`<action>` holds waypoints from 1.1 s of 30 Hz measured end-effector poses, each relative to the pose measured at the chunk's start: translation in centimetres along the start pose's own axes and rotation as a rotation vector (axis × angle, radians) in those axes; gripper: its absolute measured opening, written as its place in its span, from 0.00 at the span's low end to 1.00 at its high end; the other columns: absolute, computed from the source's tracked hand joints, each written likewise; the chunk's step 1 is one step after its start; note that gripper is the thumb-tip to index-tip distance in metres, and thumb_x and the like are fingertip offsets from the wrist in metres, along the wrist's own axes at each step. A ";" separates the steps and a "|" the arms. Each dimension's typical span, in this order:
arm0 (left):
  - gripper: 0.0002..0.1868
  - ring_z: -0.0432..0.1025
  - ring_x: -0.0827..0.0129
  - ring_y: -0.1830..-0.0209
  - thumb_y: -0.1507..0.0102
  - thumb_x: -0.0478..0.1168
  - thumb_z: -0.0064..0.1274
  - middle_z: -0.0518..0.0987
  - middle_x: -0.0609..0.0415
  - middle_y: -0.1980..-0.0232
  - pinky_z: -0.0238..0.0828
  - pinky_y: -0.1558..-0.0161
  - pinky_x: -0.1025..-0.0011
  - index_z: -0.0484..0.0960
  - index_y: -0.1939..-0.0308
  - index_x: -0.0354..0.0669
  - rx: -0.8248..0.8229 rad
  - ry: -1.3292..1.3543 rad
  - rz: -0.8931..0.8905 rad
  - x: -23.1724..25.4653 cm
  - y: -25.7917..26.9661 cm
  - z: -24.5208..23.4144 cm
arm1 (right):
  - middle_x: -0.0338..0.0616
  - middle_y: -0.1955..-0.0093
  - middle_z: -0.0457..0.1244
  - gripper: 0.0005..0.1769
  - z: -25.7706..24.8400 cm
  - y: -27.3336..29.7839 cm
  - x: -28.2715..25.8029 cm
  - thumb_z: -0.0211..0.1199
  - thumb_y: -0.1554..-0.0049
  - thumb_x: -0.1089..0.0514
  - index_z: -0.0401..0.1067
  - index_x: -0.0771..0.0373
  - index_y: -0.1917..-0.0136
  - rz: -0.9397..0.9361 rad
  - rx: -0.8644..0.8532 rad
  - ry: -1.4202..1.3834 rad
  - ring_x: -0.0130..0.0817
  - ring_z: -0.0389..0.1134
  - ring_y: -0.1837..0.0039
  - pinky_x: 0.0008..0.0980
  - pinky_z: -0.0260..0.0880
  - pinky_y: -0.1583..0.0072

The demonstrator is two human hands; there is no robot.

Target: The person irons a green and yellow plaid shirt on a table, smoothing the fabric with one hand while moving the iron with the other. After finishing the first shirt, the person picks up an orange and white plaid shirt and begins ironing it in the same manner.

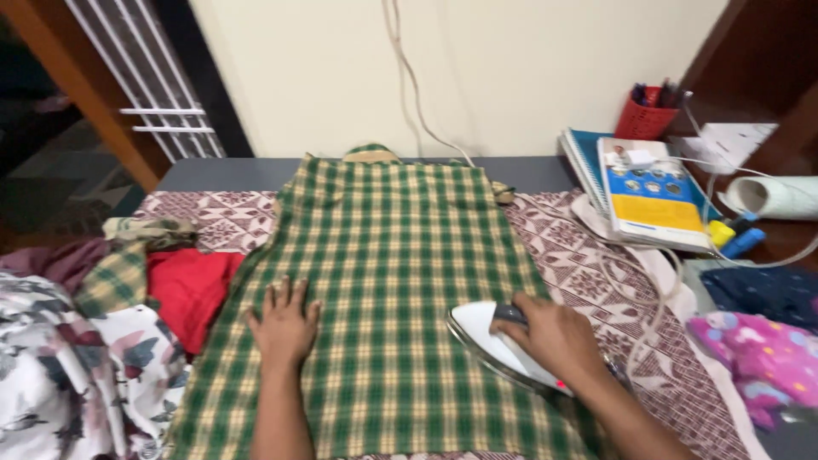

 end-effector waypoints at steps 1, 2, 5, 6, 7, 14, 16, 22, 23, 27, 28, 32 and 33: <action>0.32 0.45 0.61 0.18 0.33 0.63 0.37 0.52 0.62 0.17 0.33 0.27 0.37 0.61 0.24 0.68 -0.001 -0.011 -0.003 0.1 -0.1 0.0 | 0.51 0.60 0.70 0.30 0.2 -1.9 -0.8 0.65 0.50 0.29 0.75 0.56 0.51 -0.006 0.021 -0.008 0.51 0.74 0.57 0.48 0.73 0.54; 0.32 0.45 0.61 0.18 0.33 0.63 0.38 0.52 0.62 0.17 0.32 0.27 0.36 0.61 0.24 0.68 -0.004 -0.005 -0.002 0.1 -0.1 0.0 | 0.51 0.59 0.71 0.30 0.7 -3.9 -1.3 0.64 0.49 0.29 0.75 0.56 0.51 0.006 0.015 -0.013 0.50 0.75 0.56 0.48 0.73 0.53; 0.33 0.45 0.61 0.19 0.34 0.63 0.39 0.52 0.62 0.18 0.32 0.26 0.37 0.61 0.25 0.68 -0.008 0.018 0.004 0.0 0.0 -0.2 | 0.51 0.56 0.71 0.31 2.2 -10.8 -3.0 0.64 0.48 0.28 0.75 0.55 0.48 0.038 0.018 -0.022 0.50 0.75 0.52 0.49 0.73 0.50; 0.33 0.46 0.62 0.19 0.34 0.63 0.40 0.52 0.63 0.18 0.33 0.26 0.38 0.62 0.25 0.68 -0.009 0.033 0.006 -0.2 0.0 -0.3 | 0.53 0.54 0.71 0.32 2.7 -13.3 -3.5 0.65 0.49 0.27 0.76 0.54 0.47 0.047 0.030 -0.015 0.52 0.74 0.50 0.51 0.73 0.50; 0.33 0.46 0.62 0.19 0.34 0.63 0.41 0.53 0.63 0.18 0.33 0.25 0.38 0.63 0.26 0.69 -0.014 0.048 0.004 -0.3 0.1 -0.4 | 0.54 0.52 0.71 0.33 3.3 -15.6 -3.7 0.66 0.50 0.26 0.77 0.52 0.45 0.053 0.037 -0.008 0.53 0.73 0.49 0.52 0.72 0.49; 0.31 0.45 0.56 0.19 0.36 0.60 0.48 0.55 0.58 0.20 0.32 0.26 0.39 0.67 0.29 0.68 -0.007 0.174 -0.052 -1.4 0.4 -1.5 | 0.46 0.48 0.72 0.39 6.9 -27.8 -6.9 0.67 0.56 0.23 0.77 0.45 0.39 -0.107 0.030 -0.079 0.48 0.73 0.44 0.49 0.73 0.44; 0.31 0.43 0.54 0.19 0.37 0.59 0.50 0.55 0.57 0.20 0.30 0.25 0.39 0.68 0.29 0.68 -0.034 0.214 -0.071 -1.4 0.6 -1.7 | 0.44 0.47 0.72 0.37 8.1 -29.4 -8.9 0.66 0.57 0.23 0.78 0.42 0.40 -0.117 -0.051 -0.055 0.46 0.74 0.43 0.48 0.73 0.43; 0.30 0.45 0.50 0.21 0.38 0.54 0.56 0.58 0.52 0.22 0.30 0.27 0.35 0.72 0.32 0.61 0.052 0.292 -0.047 -1.0 0.9 -3.0 | 0.45 0.48 0.73 0.37 10.1 -31.9 -18.0 0.67 0.56 0.21 0.79 0.43 0.42 -0.296 -0.003 -0.096 0.48 0.74 0.45 0.47 0.73 0.43; 0.30 0.46 0.50 0.21 0.39 0.53 0.56 0.59 0.53 0.23 0.31 0.27 0.36 0.73 0.32 0.61 0.056 0.304 -0.049 -1.0 0.9 -3.2 | 0.45 0.49 0.73 0.37 10.2 -32.2 -19.4 0.67 0.57 0.22 0.79 0.43 0.42 -0.318 0.004 -0.112 0.48 0.74 0.45 0.48 0.73 0.43; 0.28 0.52 0.53 0.24 0.41 0.50 0.59 0.65 0.55 0.26 0.38 0.28 0.39 0.77 0.36 0.58 0.105 0.345 -0.050 -1.5 0.7 -3.9 | 0.45 0.49 0.73 0.37 11.0 -32.2 -26.1 0.67 0.58 0.22 0.79 0.43 0.43 -0.386 -0.025 -0.126 0.48 0.73 0.45 0.48 0.73 0.44; 0.26 0.53 0.54 0.24 0.41 0.49 0.59 0.67 0.55 0.27 0.40 0.29 0.40 0.78 0.38 0.57 0.124 0.353 -0.049 -1.8 0.7 -4.1 | 0.44 0.49 0.73 0.37 11.3 -32.2 -27.7 0.67 0.58 0.22 0.80 0.43 0.44 -0.398 -0.047 -0.118 0.48 0.74 0.44 0.48 0.73 0.44; 0.20 0.59 0.58 0.27 0.41 0.47 0.58 0.73 0.56 0.31 0.49 0.30 0.47 0.83 0.45 0.55 0.189 0.439 -0.141 -4.1 0.4 -3.9 | 0.44 0.48 0.72 0.35 12.8 -31.4 -32.2 0.66 0.55 0.22 0.80 0.44 0.44 -0.443 -0.156 -0.107 0.47 0.74 0.43 0.48 0.73 0.43; 0.18 0.61 0.57 0.29 0.42 0.46 0.58 0.74 0.55 0.32 0.51 0.32 0.46 0.84 0.47 0.54 0.212 0.449 -0.170 -4.9 0.1 -3.8 | 0.44 0.48 0.73 0.35 13.0 -31.2 -32.8 0.67 0.55 0.23 0.80 0.45 0.44 -0.432 -0.177 -0.132 0.47 0.74 0.43 0.48 0.73 0.43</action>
Point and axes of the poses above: each hand's wrist, its own y-axis away from the middle knuckle, its own z-axis out of the palm, x = y × z, the point moved 7 cm from there along -y, towards the middle knuckle
